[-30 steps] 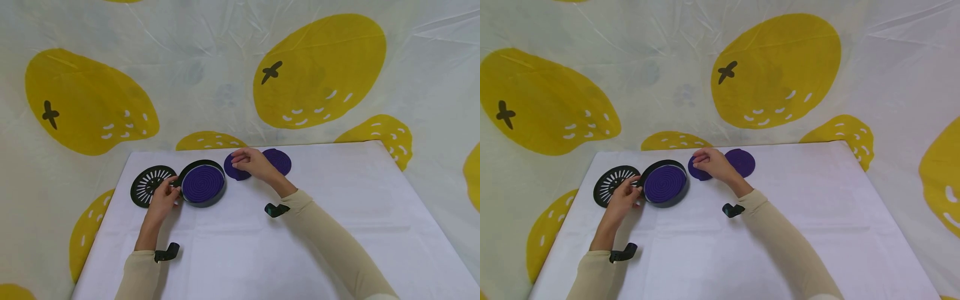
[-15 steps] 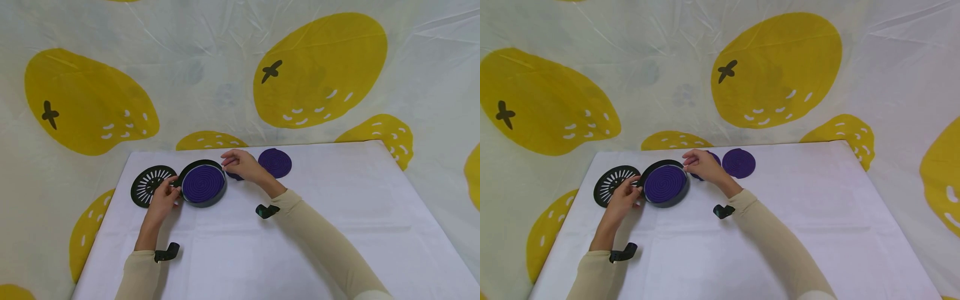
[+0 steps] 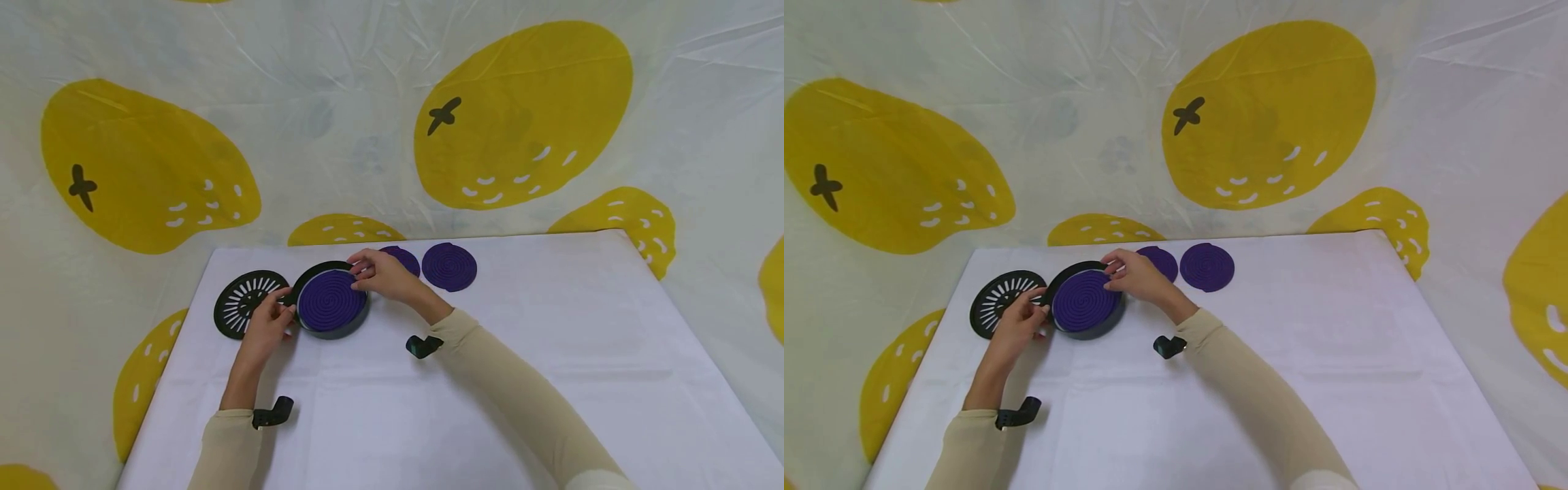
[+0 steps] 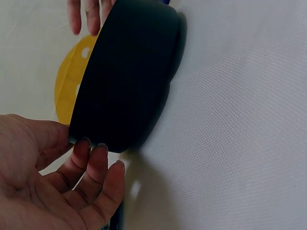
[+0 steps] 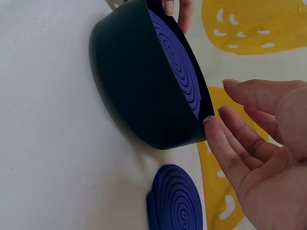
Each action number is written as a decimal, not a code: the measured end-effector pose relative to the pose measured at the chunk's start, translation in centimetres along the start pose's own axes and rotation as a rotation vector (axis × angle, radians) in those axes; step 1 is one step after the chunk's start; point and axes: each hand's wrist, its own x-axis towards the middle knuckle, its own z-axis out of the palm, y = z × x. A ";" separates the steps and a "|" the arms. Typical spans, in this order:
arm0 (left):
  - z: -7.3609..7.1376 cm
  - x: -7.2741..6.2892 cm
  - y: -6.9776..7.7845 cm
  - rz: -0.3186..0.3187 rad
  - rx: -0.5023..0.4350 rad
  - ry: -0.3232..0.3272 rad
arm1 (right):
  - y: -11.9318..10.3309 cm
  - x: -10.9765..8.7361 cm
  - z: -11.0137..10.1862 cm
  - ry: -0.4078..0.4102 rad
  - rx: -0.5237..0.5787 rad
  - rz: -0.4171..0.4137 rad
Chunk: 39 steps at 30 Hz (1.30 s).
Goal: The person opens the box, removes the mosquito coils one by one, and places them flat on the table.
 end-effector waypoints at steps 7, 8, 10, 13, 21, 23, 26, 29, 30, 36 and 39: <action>0.1 0.0 -0.1 -0.001 0.014 0.000 | -0.9 0.5 0.6 -0.040 -0.045 0.011; 0.1 0.0 -0.1 0.001 0.013 0.002 | -0.9 0.6 0.7 -0.045 -0.056 0.014; 0.1 0.0 -0.1 0.002 0.011 0.002 | -1.1 0.7 0.8 -0.055 -0.096 0.022; 0.1 0.0 0.0 0.001 0.006 0.000 | -1.2 0.8 1.0 -0.078 -0.161 0.029; 0.1 0.0 0.2 -0.007 0.008 -0.009 | -1.5 0.7 1.4 -0.094 -0.202 0.043; 0.1 0.0 0.2 -0.007 0.001 -0.014 | -1.4 0.7 1.4 -0.084 -0.191 0.041; 0.1 0.0 0.1 -0.004 -0.016 -0.020 | -1.2 0.7 1.5 -0.067 -0.147 0.043; 0.1 0.0 0.1 -0.001 -0.029 -0.021 | -1.1 0.8 1.4 -0.053 -0.114 0.045; 0.1 0.0 0.1 0.000 -0.032 -0.019 | -1.1 0.8 1.4 -0.050 -0.107 0.044; 0.1 0.1 -0.1 0.013 -0.018 -0.005 | -1.0 0.8 1.4 -0.039 -0.093 0.019; 0.1 0.1 -0.2 0.017 -0.009 -0.004 | -0.9 0.9 1.5 -0.028 -0.076 -0.004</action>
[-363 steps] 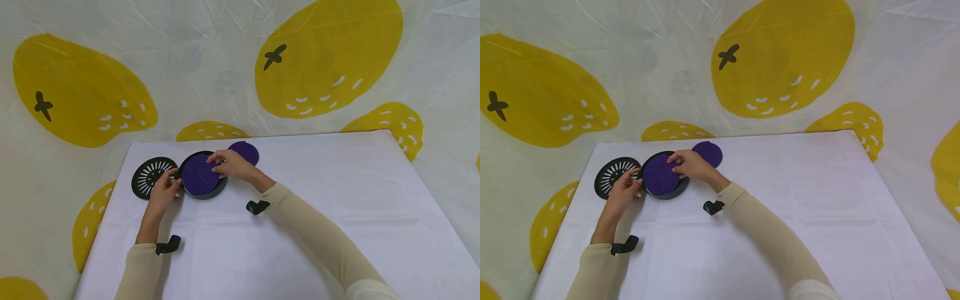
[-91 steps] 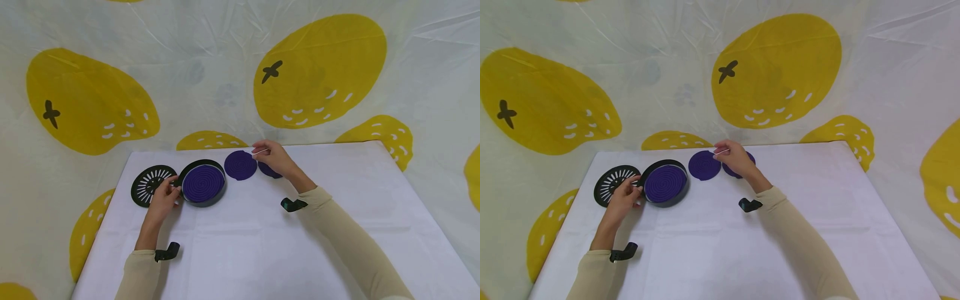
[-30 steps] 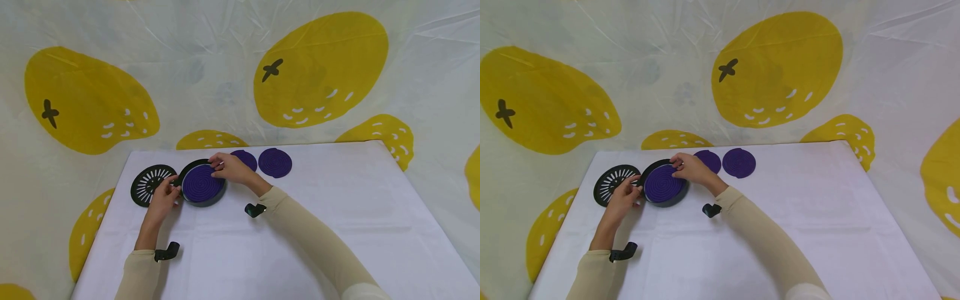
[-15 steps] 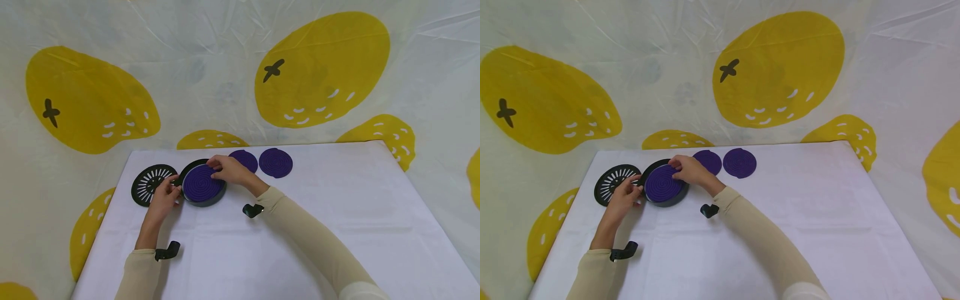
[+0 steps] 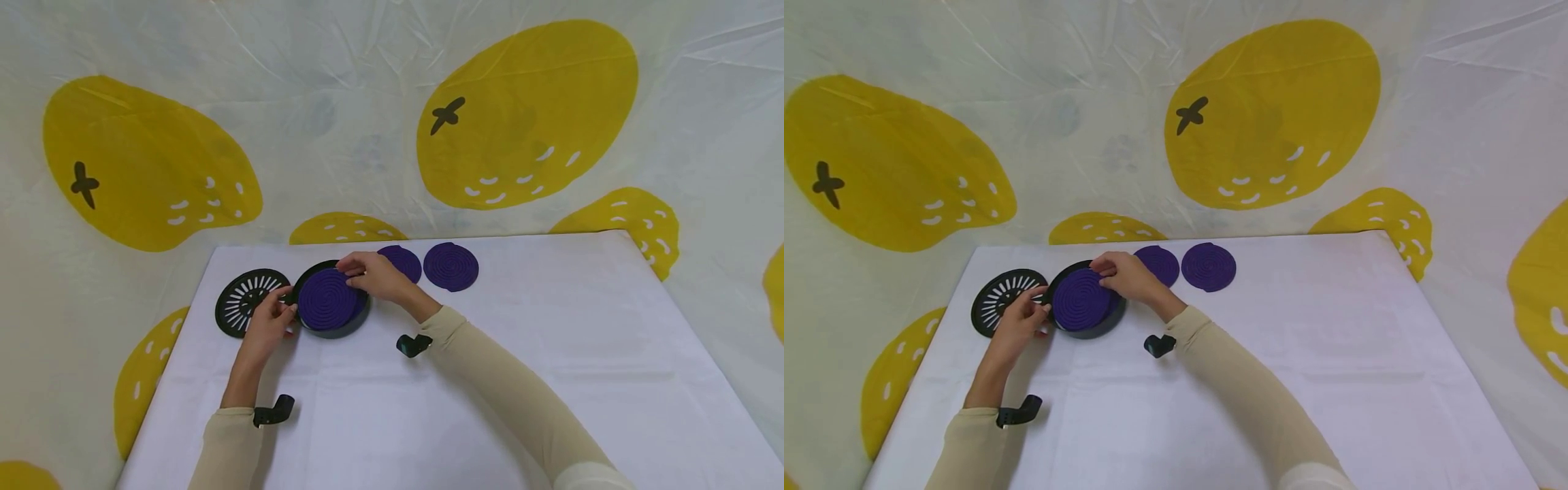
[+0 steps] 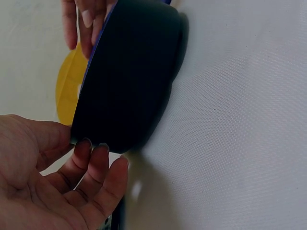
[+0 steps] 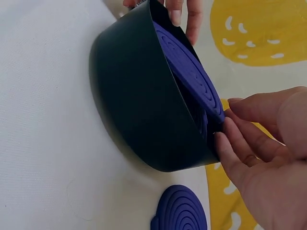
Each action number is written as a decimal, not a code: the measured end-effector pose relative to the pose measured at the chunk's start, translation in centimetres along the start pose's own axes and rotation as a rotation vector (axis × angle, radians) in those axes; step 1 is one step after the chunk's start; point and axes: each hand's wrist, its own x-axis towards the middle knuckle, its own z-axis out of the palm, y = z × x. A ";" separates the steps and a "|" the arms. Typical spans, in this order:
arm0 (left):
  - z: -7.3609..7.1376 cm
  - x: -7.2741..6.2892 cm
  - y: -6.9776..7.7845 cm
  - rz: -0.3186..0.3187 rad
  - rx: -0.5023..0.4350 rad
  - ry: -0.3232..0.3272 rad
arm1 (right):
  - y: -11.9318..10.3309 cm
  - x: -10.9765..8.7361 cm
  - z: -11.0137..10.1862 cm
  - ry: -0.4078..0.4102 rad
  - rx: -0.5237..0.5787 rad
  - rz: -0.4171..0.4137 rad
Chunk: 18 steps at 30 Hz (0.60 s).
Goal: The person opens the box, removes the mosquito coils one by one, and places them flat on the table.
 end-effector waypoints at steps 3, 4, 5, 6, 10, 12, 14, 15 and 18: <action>0.0 0.0 0.0 0.000 0.001 0.000 | 0.1 0.0 0.2 0.017 -0.017 -0.007; 0.0 0.0 0.0 0.000 0.001 0.000 | 0.1 0.0 0.2 0.022 -0.023 -0.004; 0.1 0.0 0.0 0.000 0.000 0.000 | 0.1 0.0 0.3 0.023 -0.022 0.000; 0.1 0.0 0.0 0.001 0.000 0.000 | 0.2 0.0 0.3 0.023 -0.021 0.005; 0.1 0.0 0.0 0.005 0.004 0.001 | 0.4 -0.3 0.5 0.001 0.012 0.014; 0.1 0.0 0.0 0.007 0.006 0.003 | 0.4 -0.4 0.6 -0.015 0.015 0.013; 0.1 0.0 0.0 0.009 0.007 0.005 | 0.4 -0.5 0.7 -0.023 0.016 0.005; 0.1 0.0 0.0 0.010 0.008 0.005 | 0.4 -0.5 0.7 -0.025 0.016 0.002; 0.1 0.1 0.0 0.010 0.009 0.004 | 0.5 -0.6 0.8 -0.017 0.025 -0.012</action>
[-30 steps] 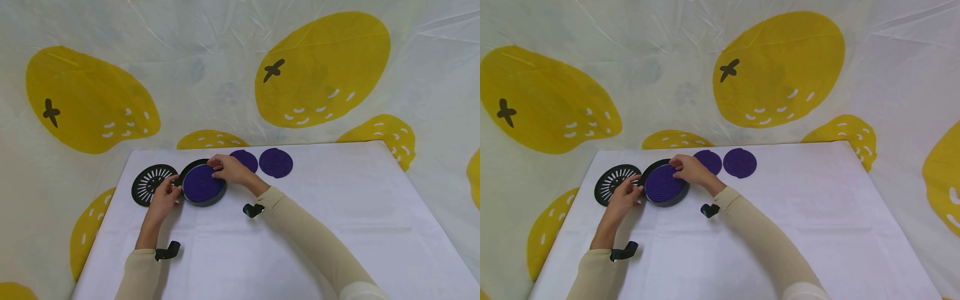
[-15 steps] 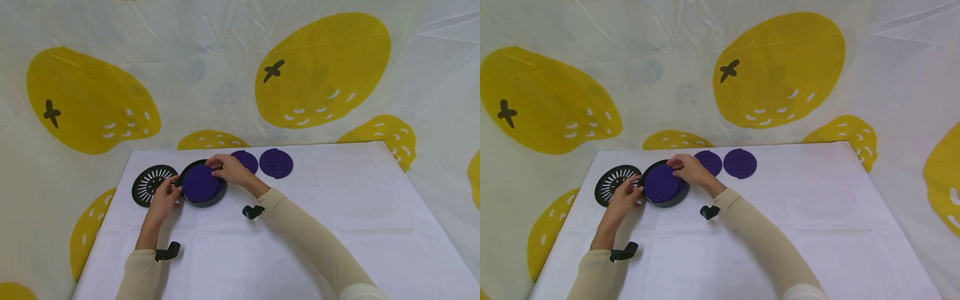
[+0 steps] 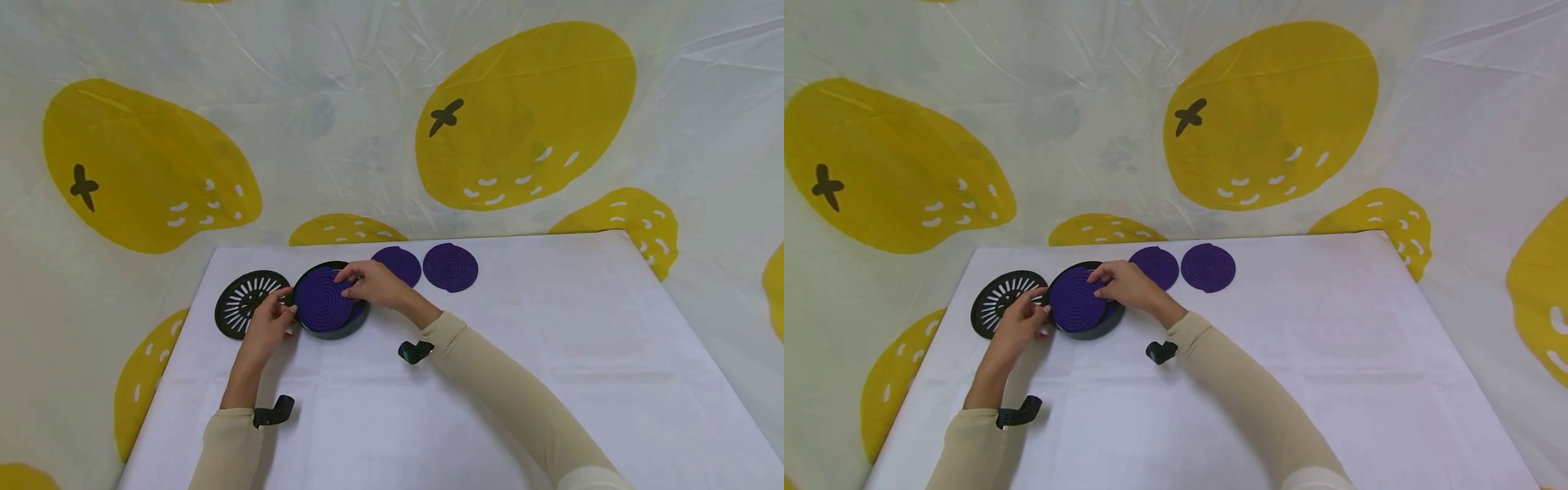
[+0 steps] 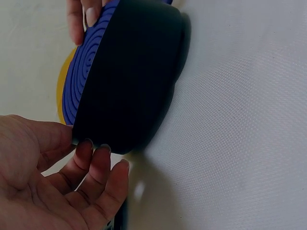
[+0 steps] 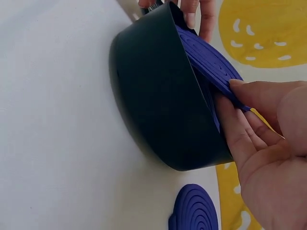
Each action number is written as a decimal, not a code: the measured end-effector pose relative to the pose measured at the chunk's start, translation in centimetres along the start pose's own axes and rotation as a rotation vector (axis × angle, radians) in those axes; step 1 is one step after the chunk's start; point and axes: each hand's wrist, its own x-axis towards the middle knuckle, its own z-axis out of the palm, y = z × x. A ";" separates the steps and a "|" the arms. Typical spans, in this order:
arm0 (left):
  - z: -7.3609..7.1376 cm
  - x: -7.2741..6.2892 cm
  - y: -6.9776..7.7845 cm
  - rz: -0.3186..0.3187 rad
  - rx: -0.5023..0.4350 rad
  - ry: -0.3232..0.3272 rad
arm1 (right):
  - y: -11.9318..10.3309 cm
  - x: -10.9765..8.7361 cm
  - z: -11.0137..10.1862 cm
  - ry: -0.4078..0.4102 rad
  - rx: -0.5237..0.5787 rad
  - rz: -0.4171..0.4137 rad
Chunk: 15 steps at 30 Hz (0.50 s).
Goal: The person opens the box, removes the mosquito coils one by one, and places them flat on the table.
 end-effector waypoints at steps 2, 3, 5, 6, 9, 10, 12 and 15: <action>0.0 0.0 0.0 -0.005 0.004 -0.001 | 0.1 0.0 0.1 0.007 0.019 -0.003; 0.0 0.0 0.1 -0.009 0.007 -0.002 | 0.1 -0.1 0.1 0.011 0.030 -0.002; -0.1 0.0 0.1 -0.016 0.010 0.000 | 0.2 -0.1 0.2 0.020 0.054 -0.002; -0.1 0.0 0.2 -0.018 0.012 0.000 | 0.2 -0.1 0.3 0.024 0.068 0.000; -0.1 0.0 0.2 -0.021 0.013 -0.002 | 0.2 -0.3 0.3 0.037 0.102 -0.001; -0.1 0.0 0.3 -0.020 0.011 -0.002 | 0.2 -0.3 0.3 0.039 0.113 -0.001; -0.1 -0.1 0.3 -0.019 0.009 -0.004 | 0.2 -0.5 0.3 0.044 0.130 -0.003; -0.1 -0.1 0.3 -0.019 0.007 -0.006 | 0.1 -0.6 0.2 0.044 0.149 -0.008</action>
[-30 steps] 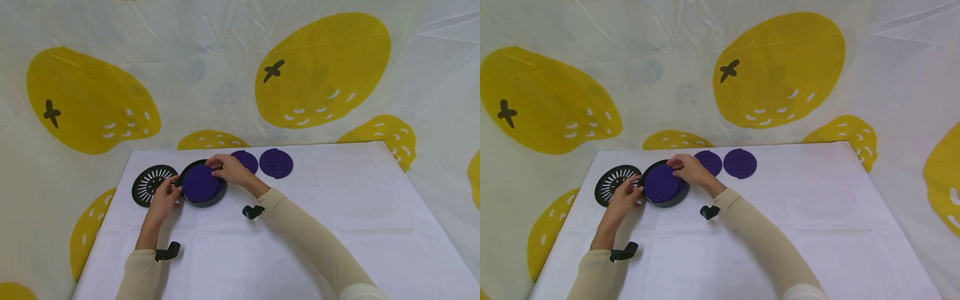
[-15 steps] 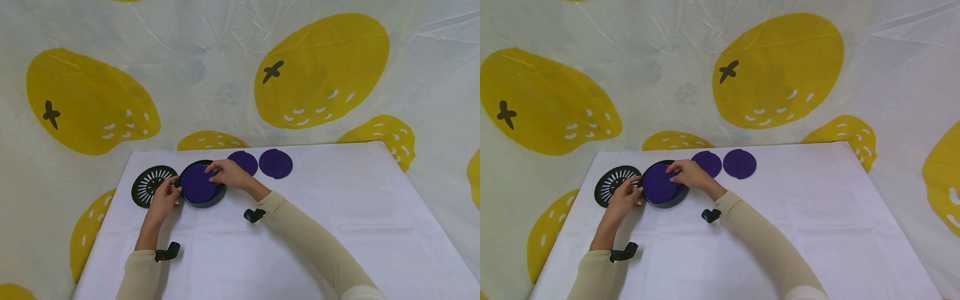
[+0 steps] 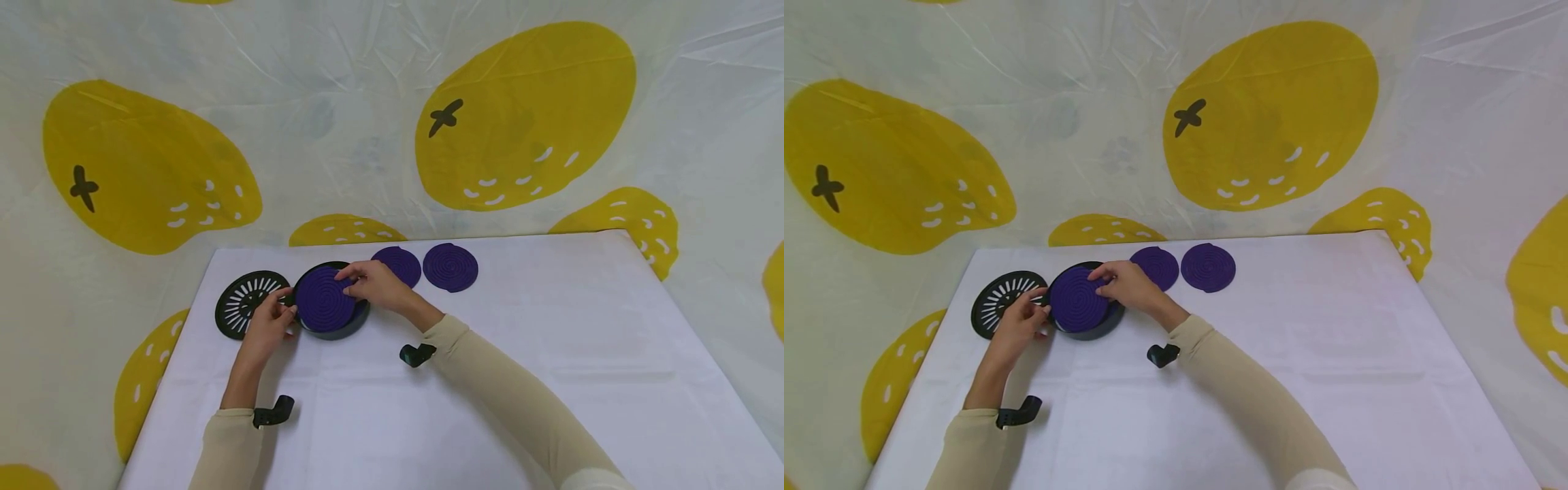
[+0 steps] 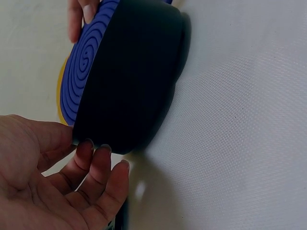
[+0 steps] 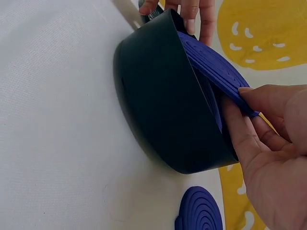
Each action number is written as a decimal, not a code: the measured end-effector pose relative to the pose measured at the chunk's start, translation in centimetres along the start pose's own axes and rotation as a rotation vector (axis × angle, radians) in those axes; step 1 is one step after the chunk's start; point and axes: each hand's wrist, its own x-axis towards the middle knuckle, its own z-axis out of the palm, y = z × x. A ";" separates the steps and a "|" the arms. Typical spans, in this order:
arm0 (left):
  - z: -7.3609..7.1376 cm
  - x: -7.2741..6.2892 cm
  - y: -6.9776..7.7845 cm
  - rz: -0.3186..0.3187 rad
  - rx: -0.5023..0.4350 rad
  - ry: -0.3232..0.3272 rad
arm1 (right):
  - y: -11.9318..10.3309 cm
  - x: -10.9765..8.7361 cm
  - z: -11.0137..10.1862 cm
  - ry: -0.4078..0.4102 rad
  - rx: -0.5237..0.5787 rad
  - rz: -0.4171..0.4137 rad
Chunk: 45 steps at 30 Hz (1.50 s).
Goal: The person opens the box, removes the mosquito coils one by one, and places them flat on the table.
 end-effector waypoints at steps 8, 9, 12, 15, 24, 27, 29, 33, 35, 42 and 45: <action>-0.1 -0.2 0.3 -0.012 0.003 -0.014 | -0.1 -0.3 -0.6 0.001 -0.004 0.022; -0.1 -0.3 0.4 -0.013 0.006 -0.015 | -0.1 -0.4 -0.7 0.003 -0.011 0.022; -0.1 -0.4 0.8 -0.019 0.002 -0.020 | -0.1 -0.6 -1.1 0.014 -0.022 0.018; -0.2 -0.5 1.4 -0.025 -0.010 -0.027 | -0.2 -0.9 -1.5 0.026 -0.018 0.010; -0.1 -0.3 1.2 -0.026 -0.014 -0.026 | 0.0 -1.6 -3.0 0.045 0.006 -0.004; 0.0 -0.1 0.6 -0.010 -0.006 -0.016 | 0.0 -2.0 -3.6 0.052 0.000 -0.011; 0.0 0.0 0.4 -0.001 -0.007 -0.011 | -0.1 -2.2 -3.9 0.058 0.001 -0.012; 0.0 0.0 0.3 0.003 -0.004 -0.012 | 0.0 -2.6 -4.5 0.065 0.021 -0.009; -0.1 0.0 0.5 -0.010 -0.005 -0.020 | 0.1 -2.8 -4.7 0.065 0.033 -0.004; -0.1 -0.1 0.3 -0.027 0.004 -0.033 | 0.3 -3.6 -5.7 0.075 0.010 0.008; -0.1 -0.3 0.4 -0.019 0.005 -0.028 | 0.4 -4.0 -6.1 0.085 0.004 0.017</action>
